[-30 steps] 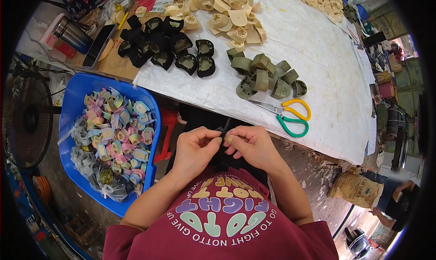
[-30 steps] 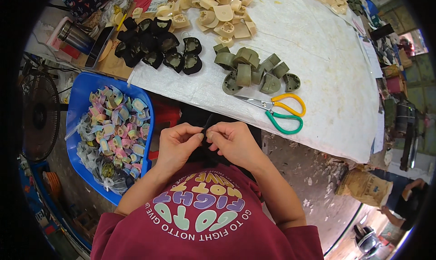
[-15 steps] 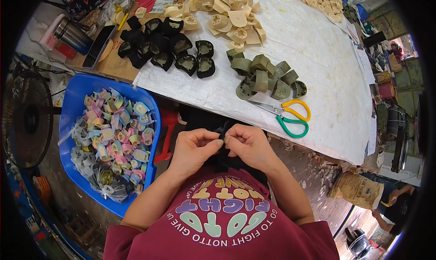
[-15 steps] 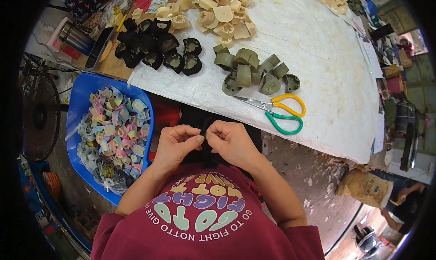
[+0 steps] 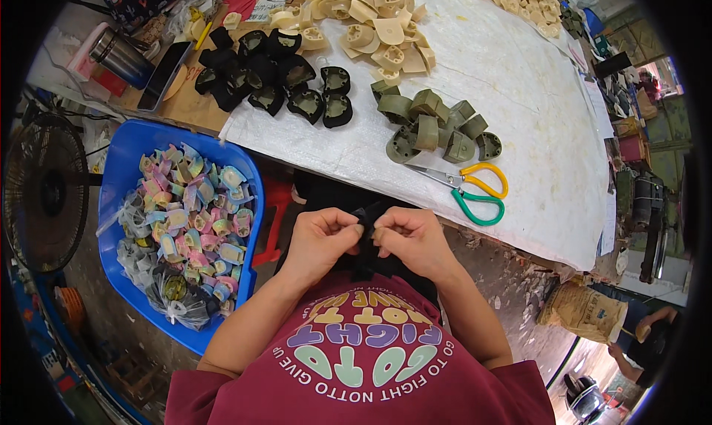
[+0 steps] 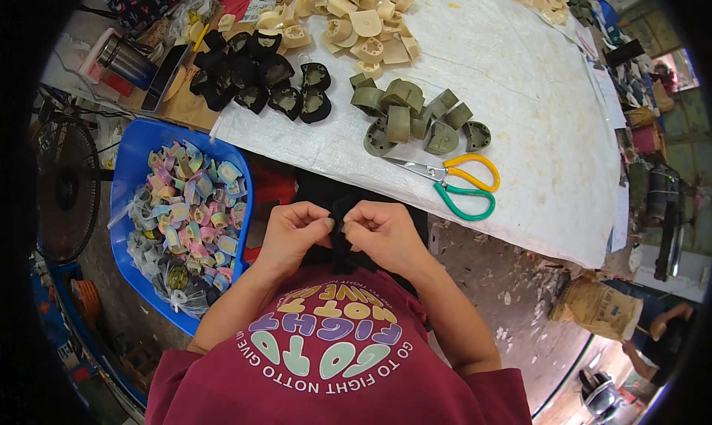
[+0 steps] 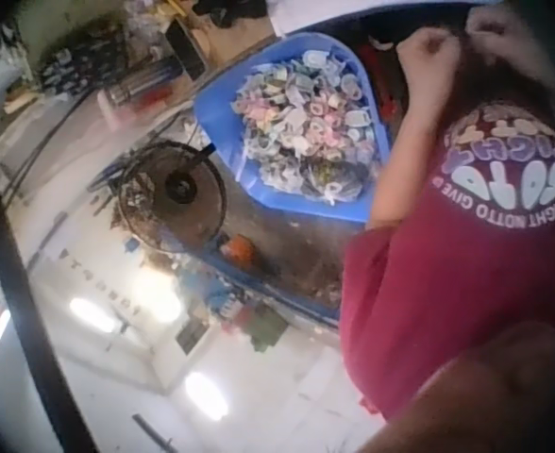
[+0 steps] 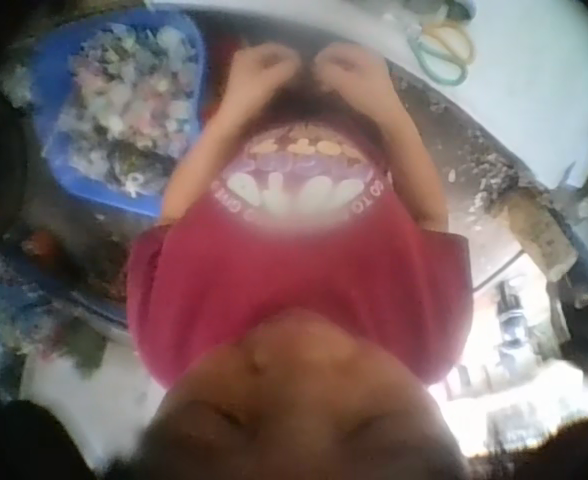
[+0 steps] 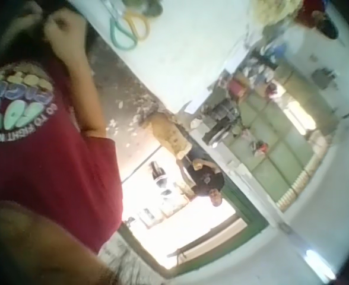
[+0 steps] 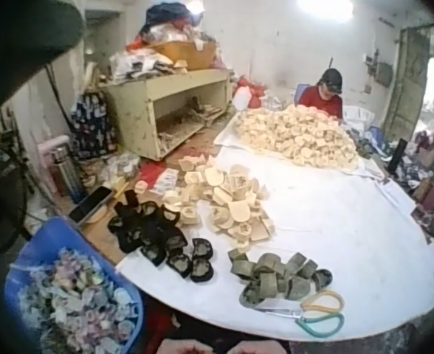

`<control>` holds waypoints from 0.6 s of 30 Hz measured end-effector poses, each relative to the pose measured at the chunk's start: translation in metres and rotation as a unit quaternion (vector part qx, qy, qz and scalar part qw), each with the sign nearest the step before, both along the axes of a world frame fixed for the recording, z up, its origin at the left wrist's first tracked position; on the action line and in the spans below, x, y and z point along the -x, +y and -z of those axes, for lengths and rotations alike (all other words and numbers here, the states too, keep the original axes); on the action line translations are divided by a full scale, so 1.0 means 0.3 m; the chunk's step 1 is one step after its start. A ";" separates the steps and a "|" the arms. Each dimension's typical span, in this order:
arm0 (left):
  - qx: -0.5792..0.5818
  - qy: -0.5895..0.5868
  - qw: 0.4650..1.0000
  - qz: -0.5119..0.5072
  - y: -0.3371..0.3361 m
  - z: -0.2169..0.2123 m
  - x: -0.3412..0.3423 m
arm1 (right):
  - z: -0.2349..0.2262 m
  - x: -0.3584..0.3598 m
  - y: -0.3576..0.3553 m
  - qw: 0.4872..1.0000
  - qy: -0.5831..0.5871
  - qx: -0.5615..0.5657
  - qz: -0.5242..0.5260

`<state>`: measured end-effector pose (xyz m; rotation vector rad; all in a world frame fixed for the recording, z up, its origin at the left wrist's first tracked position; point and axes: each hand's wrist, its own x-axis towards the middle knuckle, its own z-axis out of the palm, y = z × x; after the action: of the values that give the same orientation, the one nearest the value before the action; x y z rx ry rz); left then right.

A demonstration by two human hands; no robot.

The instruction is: The person assembles small plastic components by inserting black rubber bands into green plastic molds. They use scissors to trim excess rubber from the molds and place the finished units into a blue bin. The person works at a table with piles of beige and green plastic parts.

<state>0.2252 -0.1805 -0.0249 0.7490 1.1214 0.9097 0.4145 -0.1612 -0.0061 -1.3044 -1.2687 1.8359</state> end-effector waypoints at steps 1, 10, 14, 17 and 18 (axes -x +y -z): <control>0.020 -0.022 0.999 -0.016 0.001 0.012 -0.001 | 0.005 -0.020 -0.007 1.000 0.017 -0.004 0.016; 0.011 0.129 0.991 -0.040 -0.037 0.189 0.026 | 0.026 -0.356 -0.154 0.950 0.118 -0.114 0.265; -0.078 0.246 0.966 0.018 -0.072 0.226 0.054 | -0.056 -0.492 -0.211 0.913 0.088 -0.167 0.362; -0.147 0.474 0.858 0.129 -0.037 0.051 0.063 | -0.085 -0.509 -0.215 0.901 0.059 -0.215 0.371; -0.137 0.509 0.841 0.124 -0.027 -0.001 0.055 | -0.083 -0.498 -0.200 0.904 0.018 -0.237 0.355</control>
<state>0.2088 -0.1887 -0.0248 1.6877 1.7635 0.4063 0.5639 -0.2211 0.0189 -1.2183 -0.9468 0.9610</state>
